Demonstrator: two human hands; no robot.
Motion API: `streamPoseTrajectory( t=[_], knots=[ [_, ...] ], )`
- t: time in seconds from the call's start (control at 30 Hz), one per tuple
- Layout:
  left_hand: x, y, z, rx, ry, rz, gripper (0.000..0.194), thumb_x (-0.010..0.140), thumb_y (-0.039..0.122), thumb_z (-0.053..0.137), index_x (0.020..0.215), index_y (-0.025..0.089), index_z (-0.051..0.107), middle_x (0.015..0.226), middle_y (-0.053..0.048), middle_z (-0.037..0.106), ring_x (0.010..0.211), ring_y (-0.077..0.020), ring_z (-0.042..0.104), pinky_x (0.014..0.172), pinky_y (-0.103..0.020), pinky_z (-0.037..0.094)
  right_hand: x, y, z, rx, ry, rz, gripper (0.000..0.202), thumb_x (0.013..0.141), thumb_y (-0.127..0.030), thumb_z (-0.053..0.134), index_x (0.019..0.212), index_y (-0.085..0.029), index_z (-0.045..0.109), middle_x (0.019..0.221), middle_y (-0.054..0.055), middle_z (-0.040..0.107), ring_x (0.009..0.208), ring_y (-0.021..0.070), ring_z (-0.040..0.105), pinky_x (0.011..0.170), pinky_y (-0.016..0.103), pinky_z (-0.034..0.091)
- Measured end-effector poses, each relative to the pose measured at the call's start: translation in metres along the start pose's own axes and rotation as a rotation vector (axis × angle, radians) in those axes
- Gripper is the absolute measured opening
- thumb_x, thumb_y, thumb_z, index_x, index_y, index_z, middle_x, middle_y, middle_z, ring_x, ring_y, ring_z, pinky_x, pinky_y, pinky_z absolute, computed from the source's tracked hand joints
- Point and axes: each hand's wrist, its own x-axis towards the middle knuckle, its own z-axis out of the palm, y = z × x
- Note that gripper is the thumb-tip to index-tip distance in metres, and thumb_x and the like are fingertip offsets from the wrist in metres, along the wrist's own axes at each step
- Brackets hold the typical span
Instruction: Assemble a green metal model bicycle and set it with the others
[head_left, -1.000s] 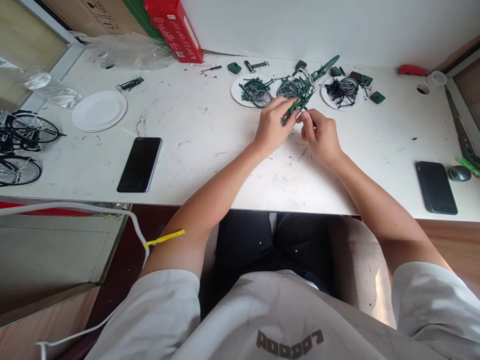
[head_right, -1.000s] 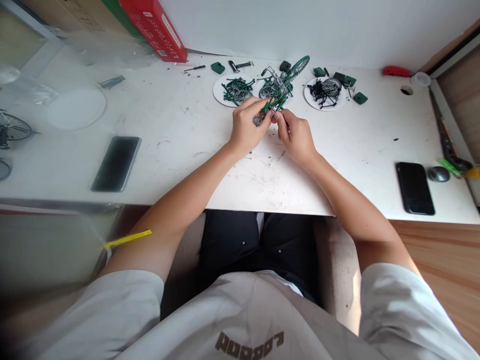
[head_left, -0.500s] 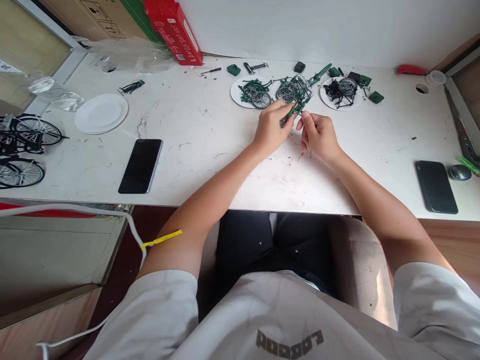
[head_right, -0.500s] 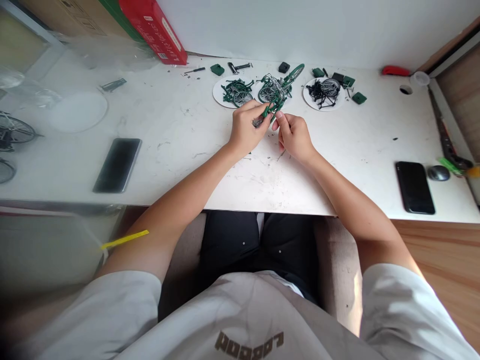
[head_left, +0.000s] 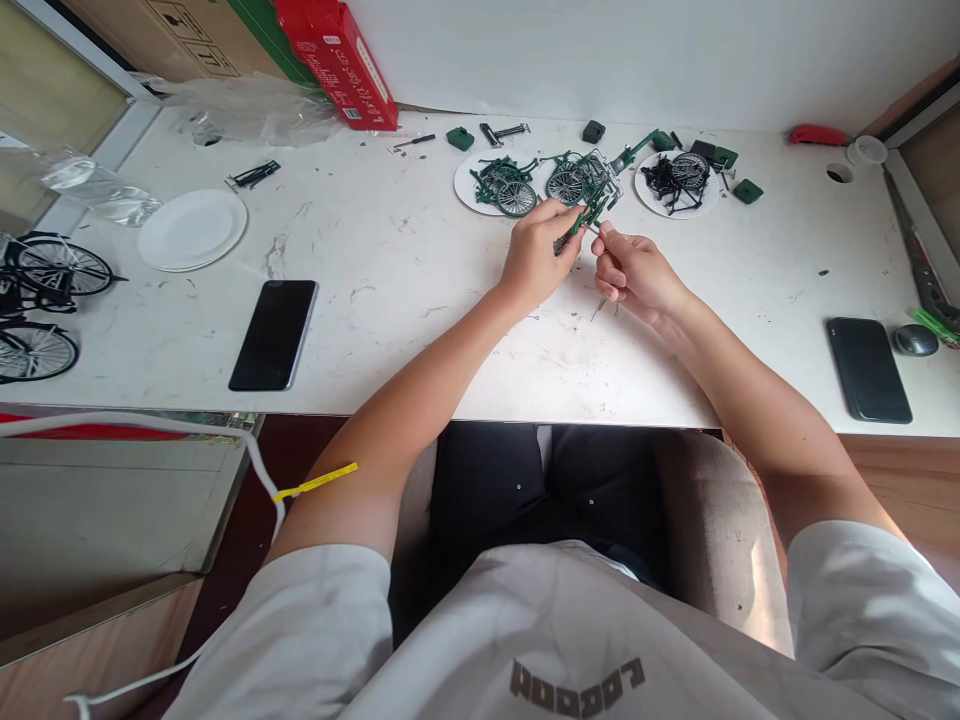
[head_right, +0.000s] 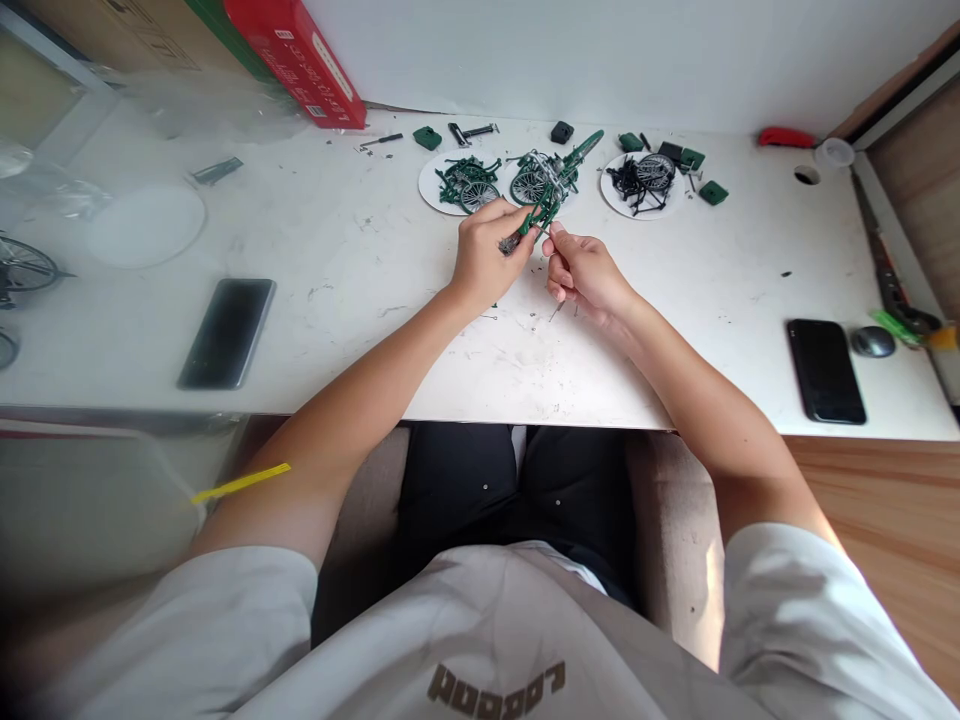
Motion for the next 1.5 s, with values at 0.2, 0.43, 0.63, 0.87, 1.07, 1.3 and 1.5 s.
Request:
streamPoseTrajectory(
  t=[0.2, 0.43, 0.63, 0.87, 1.07, 1.3, 1.5],
  knots=[
    [0.000, 0.001, -0.001, 0.008, 0.016, 0.016, 0.049, 0.115, 0.059, 0.060, 0.144, 0.025, 0.079, 0.119, -0.011, 0.080, 0.114, -0.0249, 0.079, 0.109, -0.041, 0.062, -0.001, -0.005, 0.000, 0.050, -0.021, 0.068, 0.058, 0.108, -0.077, 0.070, 0.087, -0.026, 0.054, 0.047, -0.012, 0.033, 0.042, 0.0101, 0.035, 0.041, 0.026, 0.027],
    [0.002, 0.010, 0.008, -0.027, 0.046, -0.021, 0.038, 0.117, 0.052, 0.060, 0.137, 0.029, 0.081, 0.116, -0.009, 0.081, 0.104, -0.0207, 0.080, 0.095, -0.035, 0.068, 0.000, -0.007, -0.003, -0.016, 0.018, -0.001, 0.058, 0.105, -0.079, 0.073, 0.085, -0.026, 0.060, 0.049, -0.010, 0.031, 0.045, 0.0124, 0.038, 0.043, 0.028, 0.030],
    [-0.003, -0.007, 0.023, -0.096, 0.099, -0.096, 0.037, 0.116, 0.052, 0.062, 0.141, 0.029, 0.076, 0.130, -0.010, 0.080, 0.117, -0.0221, 0.081, 0.101, -0.036, 0.071, 0.013, -0.001, -0.015, -0.249, 0.163, -0.129, 0.065, 0.104, -0.087, 0.065, 0.079, -0.027, 0.060, 0.059, -0.005, 0.038, 0.056, 0.0159, 0.050, 0.050, 0.030, 0.039],
    [-0.002, -0.030, 0.021, -0.122, 0.142, -0.178, 0.050, 0.114, 0.065, 0.062, 0.148, 0.031, 0.069, 0.143, -0.013, 0.078, 0.125, -0.0228, 0.081, 0.110, -0.039, 0.069, 0.035, 0.021, -0.052, -0.908, 0.463, -0.580, 0.035, 0.112, -0.060, 0.067, 0.096, -0.029, 0.074, 0.106, 0.012, 0.073, 0.123, 0.0342, 0.064, 0.117, 0.059, 0.055],
    [0.004, -0.013, 0.013, -0.155, 0.182, -0.208, 0.055, 0.111, 0.072, 0.060, 0.143, 0.029, 0.072, 0.140, -0.014, 0.078, 0.134, -0.0245, 0.078, 0.115, -0.042, 0.066, 0.057, 0.045, -0.085, -1.034, 0.411, -0.575, 0.022, 0.106, -0.045, 0.080, 0.103, -0.023, 0.083, 0.103, 0.012, 0.070, 0.126, 0.0389, 0.059, 0.126, 0.078, 0.045],
    [0.008, 0.009, 0.007, -0.137, 0.119, -0.175, 0.052, 0.113, 0.070, 0.059, 0.141, 0.029, 0.074, 0.138, -0.013, 0.080, 0.135, -0.0251, 0.078, 0.118, -0.045, 0.065, 0.060, 0.047, -0.087, -1.091, 0.384, -0.553, 0.033, 0.103, -0.049, 0.085, 0.123, -0.022, 0.082, 0.117, 0.015, 0.071, 0.132, 0.0417, 0.060, 0.125, 0.076, 0.048],
    [0.005, 0.010, 0.009, -0.077, 0.123, -0.143, 0.047, 0.113, 0.069, 0.059, 0.135, 0.031, 0.076, 0.134, -0.011, 0.081, 0.133, -0.0257, 0.078, 0.117, -0.045, 0.064, 0.042, 0.032, -0.068, -0.995, 0.367, -0.629, 0.049, 0.112, -0.061, 0.065, 0.156, -0.039, 0.062, 0.150, 0.015, 0.068, 0.138, 0.0376, 0.064, 0.113, 0.059, 0.061]
  ],
)
